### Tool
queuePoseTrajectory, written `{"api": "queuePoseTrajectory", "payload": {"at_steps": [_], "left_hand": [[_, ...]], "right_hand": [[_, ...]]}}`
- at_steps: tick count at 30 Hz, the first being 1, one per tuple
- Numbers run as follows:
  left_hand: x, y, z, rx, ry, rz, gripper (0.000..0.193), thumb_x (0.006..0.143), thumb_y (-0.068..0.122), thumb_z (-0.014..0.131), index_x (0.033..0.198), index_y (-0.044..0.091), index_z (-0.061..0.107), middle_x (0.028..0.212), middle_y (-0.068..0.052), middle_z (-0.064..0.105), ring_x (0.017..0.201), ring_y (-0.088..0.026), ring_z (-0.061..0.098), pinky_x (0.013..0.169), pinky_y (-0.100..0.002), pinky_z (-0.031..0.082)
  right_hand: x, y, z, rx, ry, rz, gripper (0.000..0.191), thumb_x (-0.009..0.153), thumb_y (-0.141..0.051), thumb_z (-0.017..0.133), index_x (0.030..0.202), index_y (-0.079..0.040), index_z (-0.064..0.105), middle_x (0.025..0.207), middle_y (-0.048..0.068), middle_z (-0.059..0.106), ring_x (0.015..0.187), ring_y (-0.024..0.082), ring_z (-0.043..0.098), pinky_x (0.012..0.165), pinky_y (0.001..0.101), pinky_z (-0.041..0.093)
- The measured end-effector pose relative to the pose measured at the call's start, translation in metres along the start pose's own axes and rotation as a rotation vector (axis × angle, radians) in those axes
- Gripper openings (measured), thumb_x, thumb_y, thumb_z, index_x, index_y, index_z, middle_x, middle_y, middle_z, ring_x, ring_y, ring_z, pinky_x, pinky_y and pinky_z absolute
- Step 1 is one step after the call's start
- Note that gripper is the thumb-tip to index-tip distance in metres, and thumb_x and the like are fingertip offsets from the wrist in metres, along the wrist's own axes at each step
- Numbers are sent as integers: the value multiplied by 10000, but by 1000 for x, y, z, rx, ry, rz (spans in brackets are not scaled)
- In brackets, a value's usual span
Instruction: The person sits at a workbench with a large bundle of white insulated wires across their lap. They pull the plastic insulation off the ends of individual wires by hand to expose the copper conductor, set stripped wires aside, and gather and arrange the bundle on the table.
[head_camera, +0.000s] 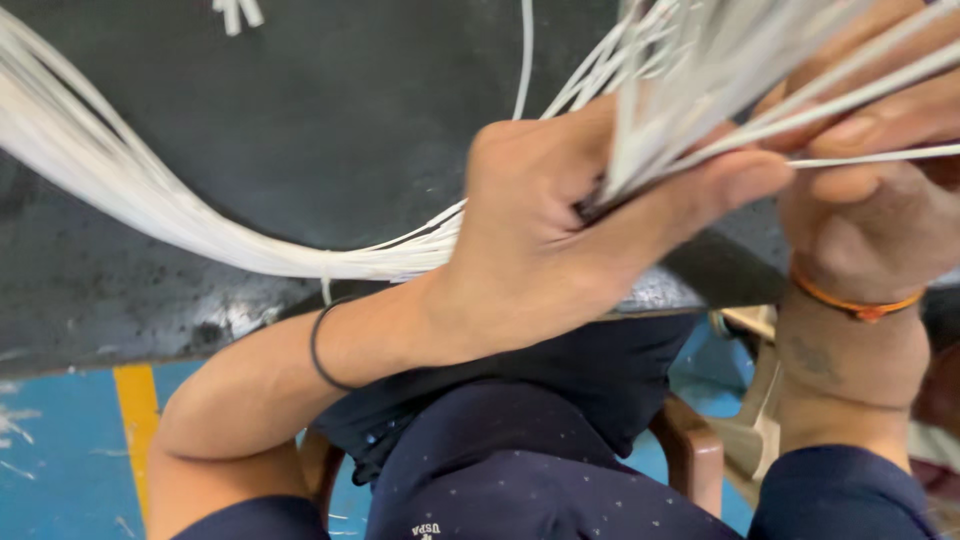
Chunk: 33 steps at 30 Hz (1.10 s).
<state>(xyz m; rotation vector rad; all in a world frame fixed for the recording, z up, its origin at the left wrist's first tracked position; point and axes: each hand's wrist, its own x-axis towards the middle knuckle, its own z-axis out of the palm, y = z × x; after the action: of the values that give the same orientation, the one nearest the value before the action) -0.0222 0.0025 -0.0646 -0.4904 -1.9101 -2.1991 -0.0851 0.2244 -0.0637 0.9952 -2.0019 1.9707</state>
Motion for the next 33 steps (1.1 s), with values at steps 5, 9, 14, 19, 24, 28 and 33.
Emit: {"api": "queuePoseTrajectory", "payload": {"at_steps": [5, 9, 14, 19, 24, 28, 33], "left_hand": [[-5, -10, 5, 5, 3, -75, 239, 1078, 334, 697, 1259, 180, 713, 724, 53, 704, 594, 0, 574, 603, -198, 483], [-7, -21, 10, -33, -43, -33, 301, 1103, 371, 613, 1351, 204, 642, 702, 49, 674, 603, -40, 583, 608, -231, 429], [-6, -32, 16, 57, -92, -72, 291, 1110, 406, 636, 1290, 177, 643, 649, 19, 638, 594, -67, 555, 591, -254, 419], [-10, -33, 18, -98, -42, -11, 330, 1112, 382, 577, 1380, 192, 553, 701, 22, 663, 635, -72, 655, 644, -245, 513], [-9, -35, 20, -60, -37, 0, 335, 1118, 358, 557, 1418, 214, 514, 746, 19, 674, 680, -107, 650, 631, -268, 524], [-10, -39, 22, -58, -83, -33, 317, 1121, 358, 575, 1396, 206, 526, 744, 24, 685, 694, -98, 671, 668, -267, 508], [-12, -47, 27, -31, -81, 6, 414, 1104, 354, 544, 1491, 248, 445, 769, 44, 690, 727, -87, 672, 710, -246, 509]], "right_hand": [[31, 26, 6, -359, -181, 174, 241, 1006, -276, 751, 986, -55, 657, 936, 104, 622, 813, 197, 631, 690, 317, 584], [47, 51, 32, -575, -346, 199, 230, 1015, -274, 743, 996, -59, 665, 931, 96, 629, 801, 193, 631, 684, 314, 576], [25, 29, 23, -657, -368, 248, 216, 1026, -272, 732, 1008, -64, 675, 924, 86, 637, 786, 187, 631, 676, 310, 567], [-2, 18, 8, -655, -343, 272, 204, 1038, -270, 722, 1021, -70, 685, 918, 76, 645, 772, 182, 631, 669, 306, 558], [-1, 12, 16, -661, -345, 281, 194, 1049, -267, 711, 1033, -75, 695, 911, 66, 653, 757, 176, 631, 662, 303, 548], [-6, 14, 8, -672, -353, 278, 187, 1058, -265, 703, 1043, -79, 703, 906, 58, 660, 746, 171, 631, 656, 300, 541], [-2, 7, 11, -687, -388, 290, 181, 1070, -263, 692, 1055, -84, 713, 900, 48, 668, 731, 166, 631, 648, 296, 532]]}}
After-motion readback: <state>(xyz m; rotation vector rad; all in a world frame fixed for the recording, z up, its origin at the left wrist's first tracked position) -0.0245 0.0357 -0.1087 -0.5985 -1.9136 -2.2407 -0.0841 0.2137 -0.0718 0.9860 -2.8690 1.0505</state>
